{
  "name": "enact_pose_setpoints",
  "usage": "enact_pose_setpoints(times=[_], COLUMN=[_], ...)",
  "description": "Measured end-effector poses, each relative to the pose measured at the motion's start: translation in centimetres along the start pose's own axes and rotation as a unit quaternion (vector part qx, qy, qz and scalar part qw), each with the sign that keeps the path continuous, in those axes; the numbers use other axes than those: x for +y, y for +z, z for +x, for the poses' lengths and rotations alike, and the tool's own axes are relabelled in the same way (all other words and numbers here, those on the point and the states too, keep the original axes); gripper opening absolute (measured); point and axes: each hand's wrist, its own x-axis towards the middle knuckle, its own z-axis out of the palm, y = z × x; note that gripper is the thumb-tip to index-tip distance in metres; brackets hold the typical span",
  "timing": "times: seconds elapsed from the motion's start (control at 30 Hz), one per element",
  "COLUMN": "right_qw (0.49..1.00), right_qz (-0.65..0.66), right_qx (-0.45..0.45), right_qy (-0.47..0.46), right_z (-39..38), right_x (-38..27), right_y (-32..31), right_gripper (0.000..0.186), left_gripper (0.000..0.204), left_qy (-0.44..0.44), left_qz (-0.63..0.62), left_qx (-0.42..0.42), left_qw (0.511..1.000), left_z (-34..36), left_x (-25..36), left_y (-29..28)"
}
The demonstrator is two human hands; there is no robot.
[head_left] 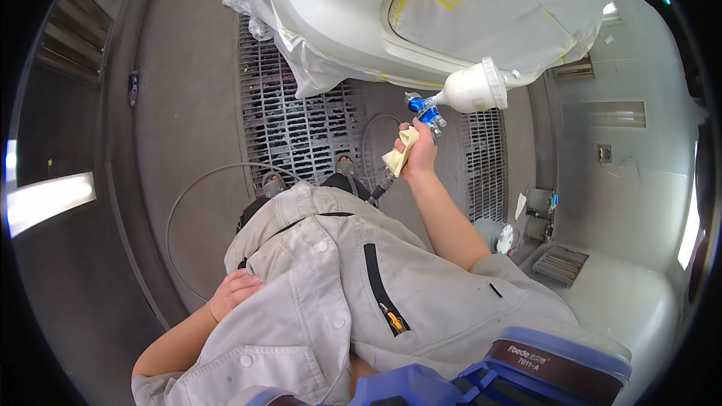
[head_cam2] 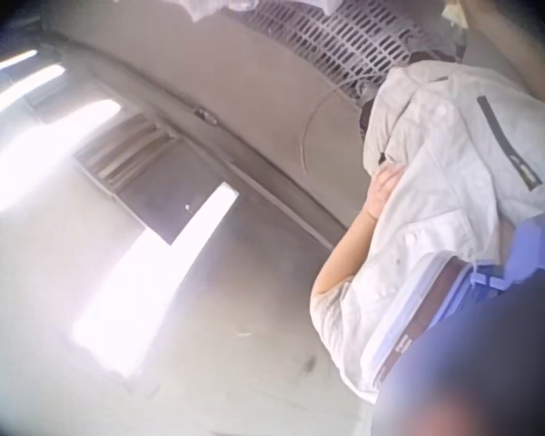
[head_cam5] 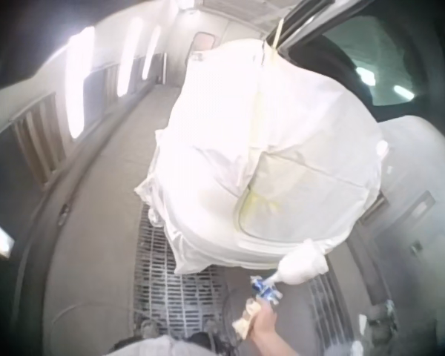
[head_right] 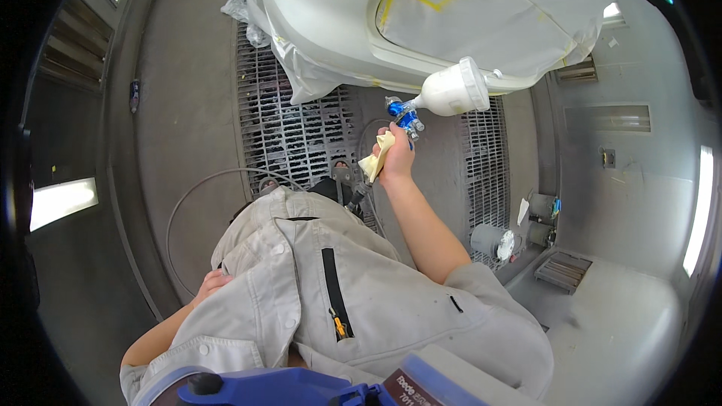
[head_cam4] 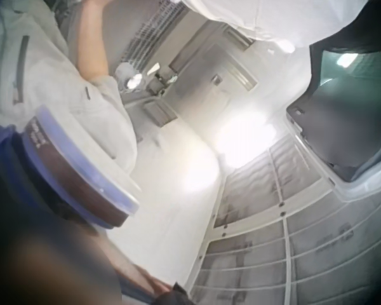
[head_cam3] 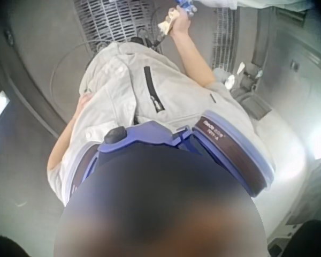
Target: The person uses a spray gun to apply white paint to the front bumper of a car in a paint booth. The car is masked with protective sheeting and tape. The person moves the spray gun in steady horizontal passes along the bumper while holding a cloth in the other hand.
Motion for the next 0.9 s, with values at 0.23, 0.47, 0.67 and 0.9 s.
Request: enact_pose_setpoints(times=[0.23, 0.47, 0.67, 0.9], right_qw=[0.999, 0.996, 0.995, 0.991], right_qz=[-0.043, -0.083, -0.075, -0.094], right_qx=[0.010, -0.027, -0.056, -0.073], right_qy=[-0.007, -0.024, -0.025, -0.062], right_z=[-2.7, -1.3, 2.0, 9.0], right_x=[1.5, 1.0, 0.2, -1.1], right_y=[-0.7, -1.0, -3.0, -5.0], right_gripper=[0.024, 0.028, 0.024, 0.022], left_gripper=[0.043, 0.044, 0.045, 0.045], left_qy=[0.002, -0.003, 0.010, -0.029], left_qz=[-0.031, -0.055, -0.011, 0.031], left_qx=[-0.011, -0.010, -0.007, 0.012], left_qw=[0.999, 0.998, 1.000, 0.999], left_z=[-1.7, 0.7, 0.6, -0.3], left_x=[-0.6, -0.2, 0.6, 3.1], left_y=[0.8, 2.5, 7.9, 14.8])
